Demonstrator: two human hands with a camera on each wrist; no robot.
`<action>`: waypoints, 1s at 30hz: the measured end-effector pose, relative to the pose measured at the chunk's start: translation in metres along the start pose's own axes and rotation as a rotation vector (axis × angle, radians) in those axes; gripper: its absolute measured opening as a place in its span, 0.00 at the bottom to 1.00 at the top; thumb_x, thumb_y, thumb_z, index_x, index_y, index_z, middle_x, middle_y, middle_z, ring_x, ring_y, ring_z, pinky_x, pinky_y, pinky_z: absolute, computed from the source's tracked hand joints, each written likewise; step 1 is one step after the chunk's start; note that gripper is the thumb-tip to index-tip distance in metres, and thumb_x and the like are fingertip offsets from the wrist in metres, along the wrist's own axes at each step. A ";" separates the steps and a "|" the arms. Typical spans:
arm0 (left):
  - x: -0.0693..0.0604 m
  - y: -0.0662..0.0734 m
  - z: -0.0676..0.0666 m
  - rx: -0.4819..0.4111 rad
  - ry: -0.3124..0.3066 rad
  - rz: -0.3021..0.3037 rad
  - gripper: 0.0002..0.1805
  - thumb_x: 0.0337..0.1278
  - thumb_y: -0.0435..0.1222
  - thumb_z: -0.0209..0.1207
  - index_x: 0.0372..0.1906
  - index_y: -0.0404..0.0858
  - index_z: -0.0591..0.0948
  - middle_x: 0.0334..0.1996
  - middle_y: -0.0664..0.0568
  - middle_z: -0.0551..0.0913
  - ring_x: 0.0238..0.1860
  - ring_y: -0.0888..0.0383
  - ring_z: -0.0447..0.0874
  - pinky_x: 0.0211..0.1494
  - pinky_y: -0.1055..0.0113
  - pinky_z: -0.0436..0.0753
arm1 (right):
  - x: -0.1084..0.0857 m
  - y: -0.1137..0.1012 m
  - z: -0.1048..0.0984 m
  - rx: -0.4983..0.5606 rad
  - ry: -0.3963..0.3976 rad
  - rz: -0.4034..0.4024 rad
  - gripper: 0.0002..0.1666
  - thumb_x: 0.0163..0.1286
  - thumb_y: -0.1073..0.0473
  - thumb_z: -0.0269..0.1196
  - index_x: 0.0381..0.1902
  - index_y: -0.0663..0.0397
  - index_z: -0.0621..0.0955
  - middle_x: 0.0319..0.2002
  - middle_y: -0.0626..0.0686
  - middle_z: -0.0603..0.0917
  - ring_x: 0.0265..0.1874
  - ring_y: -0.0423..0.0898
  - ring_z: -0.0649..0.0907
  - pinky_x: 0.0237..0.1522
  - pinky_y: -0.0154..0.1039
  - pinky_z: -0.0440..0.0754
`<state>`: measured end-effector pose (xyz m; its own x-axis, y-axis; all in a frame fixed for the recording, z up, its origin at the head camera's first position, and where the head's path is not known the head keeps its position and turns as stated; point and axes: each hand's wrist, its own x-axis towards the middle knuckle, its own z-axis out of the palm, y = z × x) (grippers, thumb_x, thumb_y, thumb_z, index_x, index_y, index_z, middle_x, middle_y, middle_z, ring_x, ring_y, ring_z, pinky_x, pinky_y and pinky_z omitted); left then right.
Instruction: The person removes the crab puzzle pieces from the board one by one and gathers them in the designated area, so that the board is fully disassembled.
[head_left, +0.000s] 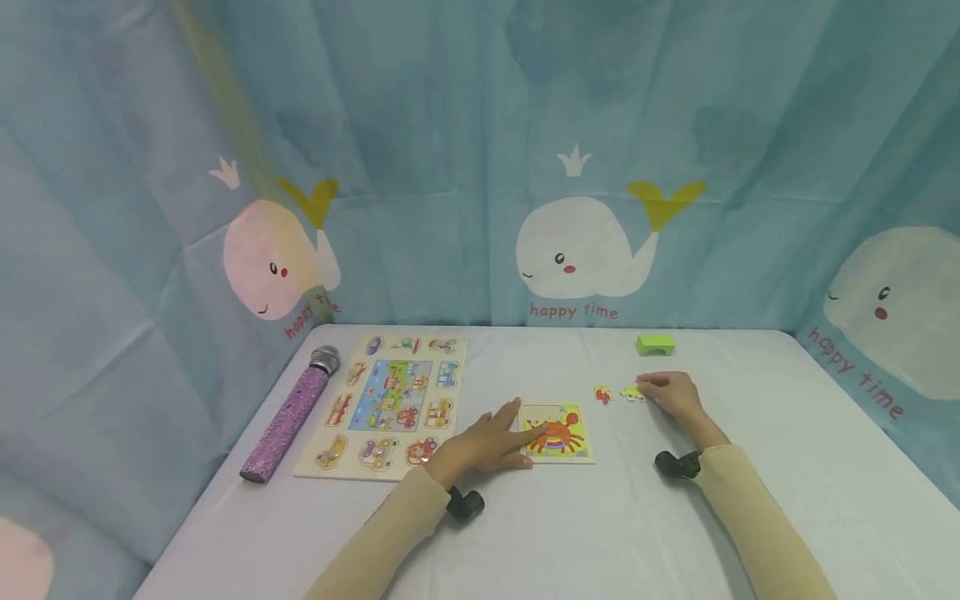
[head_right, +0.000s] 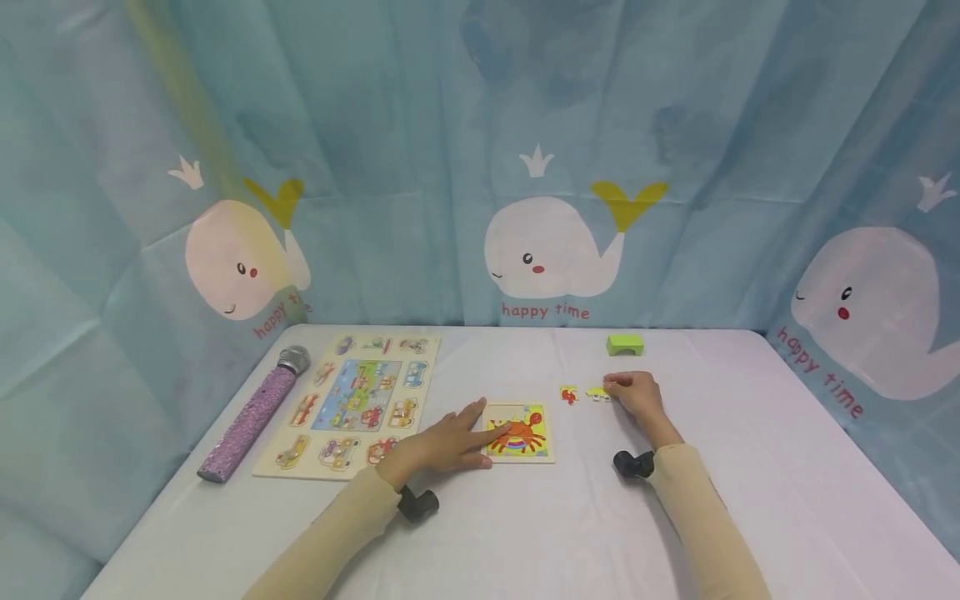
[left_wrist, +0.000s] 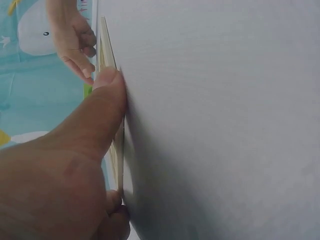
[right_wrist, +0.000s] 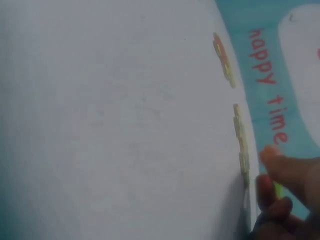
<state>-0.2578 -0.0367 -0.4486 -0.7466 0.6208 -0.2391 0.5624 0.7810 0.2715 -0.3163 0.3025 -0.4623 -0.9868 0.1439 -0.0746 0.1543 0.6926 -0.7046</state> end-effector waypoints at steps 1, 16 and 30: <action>0.000 0.000 0.001 0.001 -0.002 0.001 0.33 0.58 0.58 0.48 0.68 0.67 0.53 0.74 0.45 0.40 0.74 0.51 0.37 0.75 0.53 0.47 | 0.000 0.000 0.000 0.004 0.000 -0.009 0.20 0.67 0.55 0.56 0.51 0.62 0.79 0.57 0.66 0.75 0.58 0.63 0.70 0.57 0.56 0.69; 0.004 -0.002 0.002 0.036 0.001 -0.002 0.33 0.57 0.60 0.46 0.68 0.69 0.52 0.74 0.45 0.41 0.74 0.50 0.39 0.74 0.52 0.49 | -0.023 -0.062 0.049 -0.140 -0.350 -0.546 0.10 0.58 0.58 0.65 0.38 0.51 0.81 0.33 0.49 0.78 0.32 0.43 0.72 0.34 0.35 0.70; 0.003 -0.002 0.001 -0.015 0.005 -0.004 0.33 0.56 0.59 0.49 0.68 0.69 0.53 0.74 0.44 0.41 0.74 0.47 0.41 0.74 0.50 0.49 | -0.031 -0.078 0.062 -0.222 -0.333 -0.426 0.03 0.58 0.58 0.66 0.30 0.46 0.81 0.31 0.46 0.75 0.32 0.43 0.73 0.37 0.36 0.73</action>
<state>-0.2608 -0.0362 -0.4509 -0.7509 0.6170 -0.2354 0.5537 0.7825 0.2847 -0.3005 0.1996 -0.4488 -0.9210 -0.3851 -0.0597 -0.2887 0.7771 -0.5593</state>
